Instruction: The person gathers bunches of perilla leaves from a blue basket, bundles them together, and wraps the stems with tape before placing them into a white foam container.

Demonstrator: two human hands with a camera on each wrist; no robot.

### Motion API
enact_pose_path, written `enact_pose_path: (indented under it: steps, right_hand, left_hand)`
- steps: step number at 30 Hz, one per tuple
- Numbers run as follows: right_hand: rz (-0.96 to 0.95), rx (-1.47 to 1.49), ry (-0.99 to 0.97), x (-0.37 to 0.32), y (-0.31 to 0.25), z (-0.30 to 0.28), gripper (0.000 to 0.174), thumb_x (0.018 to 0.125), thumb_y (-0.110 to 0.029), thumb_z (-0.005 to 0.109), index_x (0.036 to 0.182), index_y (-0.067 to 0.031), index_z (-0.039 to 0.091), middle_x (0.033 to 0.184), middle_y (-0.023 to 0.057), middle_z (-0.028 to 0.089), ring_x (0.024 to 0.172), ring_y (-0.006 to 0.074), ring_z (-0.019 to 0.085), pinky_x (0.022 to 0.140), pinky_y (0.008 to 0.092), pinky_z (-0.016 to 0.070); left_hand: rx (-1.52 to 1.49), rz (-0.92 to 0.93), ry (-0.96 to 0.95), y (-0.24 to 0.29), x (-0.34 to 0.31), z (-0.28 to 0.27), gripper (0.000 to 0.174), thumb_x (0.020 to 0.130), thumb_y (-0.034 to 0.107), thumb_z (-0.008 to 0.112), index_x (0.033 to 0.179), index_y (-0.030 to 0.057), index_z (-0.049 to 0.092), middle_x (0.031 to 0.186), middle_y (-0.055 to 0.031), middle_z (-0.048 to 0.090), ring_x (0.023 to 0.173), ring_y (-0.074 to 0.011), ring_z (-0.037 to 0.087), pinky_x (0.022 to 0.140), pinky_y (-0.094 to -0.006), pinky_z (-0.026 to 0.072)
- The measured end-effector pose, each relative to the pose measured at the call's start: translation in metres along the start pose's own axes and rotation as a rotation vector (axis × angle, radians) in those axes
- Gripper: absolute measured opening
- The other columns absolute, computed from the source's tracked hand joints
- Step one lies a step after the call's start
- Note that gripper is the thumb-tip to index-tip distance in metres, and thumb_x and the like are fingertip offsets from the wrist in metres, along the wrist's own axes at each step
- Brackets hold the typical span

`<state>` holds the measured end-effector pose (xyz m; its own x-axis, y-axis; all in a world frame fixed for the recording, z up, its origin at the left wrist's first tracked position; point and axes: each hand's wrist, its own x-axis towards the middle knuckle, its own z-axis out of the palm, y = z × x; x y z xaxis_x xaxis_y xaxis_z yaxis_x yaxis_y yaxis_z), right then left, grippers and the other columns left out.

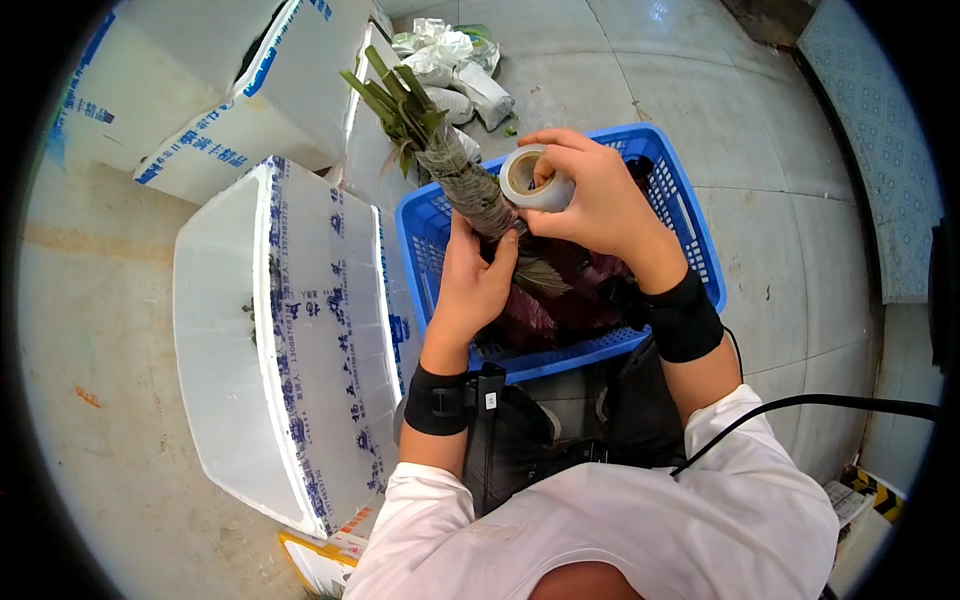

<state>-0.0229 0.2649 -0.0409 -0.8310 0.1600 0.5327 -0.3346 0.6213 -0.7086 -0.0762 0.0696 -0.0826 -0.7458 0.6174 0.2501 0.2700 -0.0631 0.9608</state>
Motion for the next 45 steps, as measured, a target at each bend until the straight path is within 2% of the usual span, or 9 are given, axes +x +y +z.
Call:
enact_pose_path:
  steps: [13,16,18,21,23,26,31,37,45]
  right_hand:
    - [-0.030,-0.015,0.025,-0.008,0.020,0.013,0.049,0.059,-0.019,0.089,0.077,0.0018,0.048,0.112,0.0225,0.069,0.084,0.0391,0.067,0.075,0.0380,0.0548]
    - [-0.003,-0.025,0.012,-0.011,0.023,0.015,0.044,0.061,-0.017,0.087,0.080,0.0025,0.053,0.108,0.0215,0.069,0.084,0.0402,0.066,0.075,0.0392,0.0549]
    - [-0.089,-0.156,0.111,-0.010,0.045,0.022,0.039,0.063,-0.016,0.084,0.087,0.0030,0.060,0.100,0.0209,0.068,0.085,0.0408,0.067,0.075,0.0406,0.0550]
    - [0.112,-0.280,0.097,-0.007,0.076,0.004,0.035,0.064,-0.016,0.082,0.084,0.0032,0.060,0.089,0.0152,0.066,0.071,0.0313,0.062,0.065,0.0364,0.0505]
    - [0.240,-0.211,0.023,-0.010,0.075,-0.004,0.039,0.067,-0.017,0.083,0.093,0.0028,0.062,0.088,0.0143,0.065,0.075,0.0287,0.064,0.070,0.0362,0.0512]
    - [0.353,-0.132,-0.081,-0.017,0.080,-0.004,0.053,0.071,-0.020,0.084,0.112,0.0007,0.058,0.098,0.0162,0.066,0.093,0.0300,0.066,0.084,0.0364,0.0526]
    - [0.364,-0.249,-0.182,-0.032,0.125,0.000,0.059,0.069,-0.021,0.086,0.118,0.0002,0.060,0.110,0.0199,0.070,0.104,0.0328,0.069,0.090,0.0403,0.0536]
    - [0.622,-0.220,-0.449,-0.068,0.166,0.018,0.069,0.068,-0.026,0.090,0.126,-0.0009,0.062,0.120,0.0209,0.070,0.111,0.0355,0.068,0.094,0.0436,0.0536]
    - [0.737,-0.344,-0.369,-0.125,0.209,0.060,0.068,0.075,-0.022,0.091,0.130,-0.0016,0.056,0.126,0.0221,0.056,0.115,0.0413,0.059,0.096,0.0479,0.0524]
  left_hand:
    - [0.059,-0.051,-0.231,0.008,-0.007,-0.012,0.065,0.092,-0.007,0.059,0.151,-0.0014,0.031,0.138,-0.0144,0.053,0.127,-0.0198,0.050,0.108,-0.0308,0.0378]
    - [-0.011,-0.129,-0.240,0.004,-0.009,-0.017,0.064,0.089,-0.008,0.059,0.149,-0.0002,0.035,0.133,-0.0130,0.056,0.122,-0.0178,0.052,0.106,-0.0316,0.0407]
    - [-0.194,-0.095,-0.546,-0.005,-0.013,-0.025,0.060,0.087,-0.008,0.057,0.144,0.0010,0.040,0.123,-0.0102,0.060,0.115,-0.0171,0.056,0.101,-0.0339,0.0453]
    - [-0.349,-0.022,-0.540,0.031,-0.016,0.000,0.046,0.086,-0.009,0.056,0.129,0.0039,0.045,0.109,-0.0070,0.059,0.104,-0.0191,0.058,0.095,-0.0362,0.0483]
    - [-0.398,-0.096,-0.356,0.033,-0.009,0.001,0.037,0.083,-0.011,0.051,0.117,0.0044,0.046,0.103,-0.0094,0.055,0.101,-0.0235,0.056,0.096,-0.0402,0.0463]
    - [-0.414,-0.080,-0.209,0.019,-0.001,-0.007,0.036,0.088,-0.004,0.066,0.117,0.0053,0.046,0.104,-0.0082,0.056,0.103,-0.0228,0.056,0.098,-0.0403,0.0457]
    - [-0.325,-0.041,-0.080,0.011,0.001,-0.026,0.036,0.088,-0.010,0.066,0.114,0.0058,0.047,0.103,-0.0073,0.055,0.101,-0.0205,0.056,0.098,-0.0387,0.0459]
    - [-0.119,0.017,0.223,-0.006,0.008,-0.052,0.034,0.084,-0.011,0.075,0.095,0.0064,0.047,0.090,-0.0014,0.054,0.083,-0.0110,0.054,0.078,-0.0247,0.0464]
    - [-0.037,0.041,0.507,-0.004,0.012,-0.063,0.030,0.096,-0.001,0.067,0.122,-0.0017,0.051,0.111,-0.0146,0.069,0.096,-0.0169,0.066,0.090,-0.0306,0.0532]
